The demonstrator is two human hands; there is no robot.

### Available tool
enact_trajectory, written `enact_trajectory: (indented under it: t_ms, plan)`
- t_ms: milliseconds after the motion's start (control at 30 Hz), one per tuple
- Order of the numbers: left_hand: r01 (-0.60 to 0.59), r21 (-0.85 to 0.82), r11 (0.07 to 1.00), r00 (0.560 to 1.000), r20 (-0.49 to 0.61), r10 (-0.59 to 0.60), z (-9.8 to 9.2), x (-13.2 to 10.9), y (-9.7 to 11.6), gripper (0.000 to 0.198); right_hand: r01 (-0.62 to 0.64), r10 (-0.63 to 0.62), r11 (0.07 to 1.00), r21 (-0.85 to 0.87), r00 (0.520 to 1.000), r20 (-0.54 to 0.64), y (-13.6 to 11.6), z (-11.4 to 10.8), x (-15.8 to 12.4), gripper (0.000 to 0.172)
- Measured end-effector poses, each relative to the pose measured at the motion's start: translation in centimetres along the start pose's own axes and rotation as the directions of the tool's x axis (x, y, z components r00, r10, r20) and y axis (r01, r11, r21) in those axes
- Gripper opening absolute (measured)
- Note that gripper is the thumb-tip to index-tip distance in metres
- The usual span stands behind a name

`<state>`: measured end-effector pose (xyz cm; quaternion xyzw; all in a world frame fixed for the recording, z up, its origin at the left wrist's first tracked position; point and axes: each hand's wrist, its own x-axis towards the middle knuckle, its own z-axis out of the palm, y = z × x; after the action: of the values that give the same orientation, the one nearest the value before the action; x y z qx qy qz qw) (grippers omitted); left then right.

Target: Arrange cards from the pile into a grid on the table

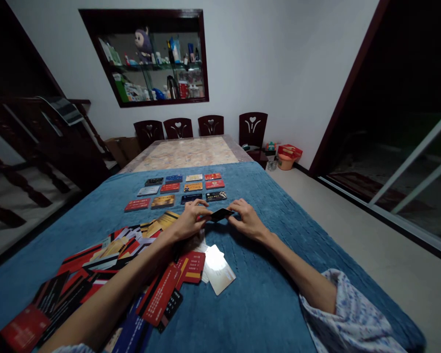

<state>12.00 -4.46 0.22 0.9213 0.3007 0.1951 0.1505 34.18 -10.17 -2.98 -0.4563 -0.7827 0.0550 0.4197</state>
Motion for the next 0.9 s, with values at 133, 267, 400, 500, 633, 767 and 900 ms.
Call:
enact_trajectory:
  t_ms: [133, 267, 400, 500, 633, 767, 900]
  plan:
    - [-0.004, -0.004, 1.0, 1.0, 0.009, 0.004, 0.2, -0.1, 0.0, 0.024, -0.019, 0.021, 0.997, 0.073, 0.999, -0.028, -0.3, 0.0, 0.0, 0.009]
    - [-0.003, -0.003, 1.0, 1.0, 0.016, 0.003, 0.2, -0.1, 0.1, 0.024, -0.009, 0.01, 1.0, 0.017, 0.999, -0.037, 0.0, 0.2, -0.2, 0.01]
    - [0.001, 0.008, 1.0, 1.0, 0.012, -0.001, 0.2, -0.2, 0.2, 0.02, 0.042, -0.055, 0.991, -0.127, 0.993, -0.102, 0.1, 0.2, -0.2, 0.014]
    - [0.019, 0.01, 1.0, 1.0, -0.024, -0.018, 0.3, -0.1, 0.1, 0.017, 0.085, -0.12, 0.962, -0.258, 0.985, -0.122, 0.0, -0.1, 0.0, 0.018]
    - [0.066, 0.003, 0.998, 0.986, -0.154, -0.064, 0.2, 0.0, 0.1, 0.015, 0.162, -0.226, 0.899, -0.407, 0.968, -0.113, -0.1, -0.5, 0.1, 0.022]
    - [0.072, -0.011, 0.997, 0.945, -0.32, -0.072, -0.1, -0.1, 0.6, 0.015, 0.25, -0.332, 0.83, -0.498, 0.94, -0.081, -0.3, -0.9, 0.2, 0.022]
    - [-0.024, -0.034, 0.999, 0.939, -0.343, 0.011, -0.1, -0.3, 1.5, 0.013, 0.301, -0.375, 0.788, -0.537, 0.926, -0.032, -0.7, -0.9, 0.2, 0.021]
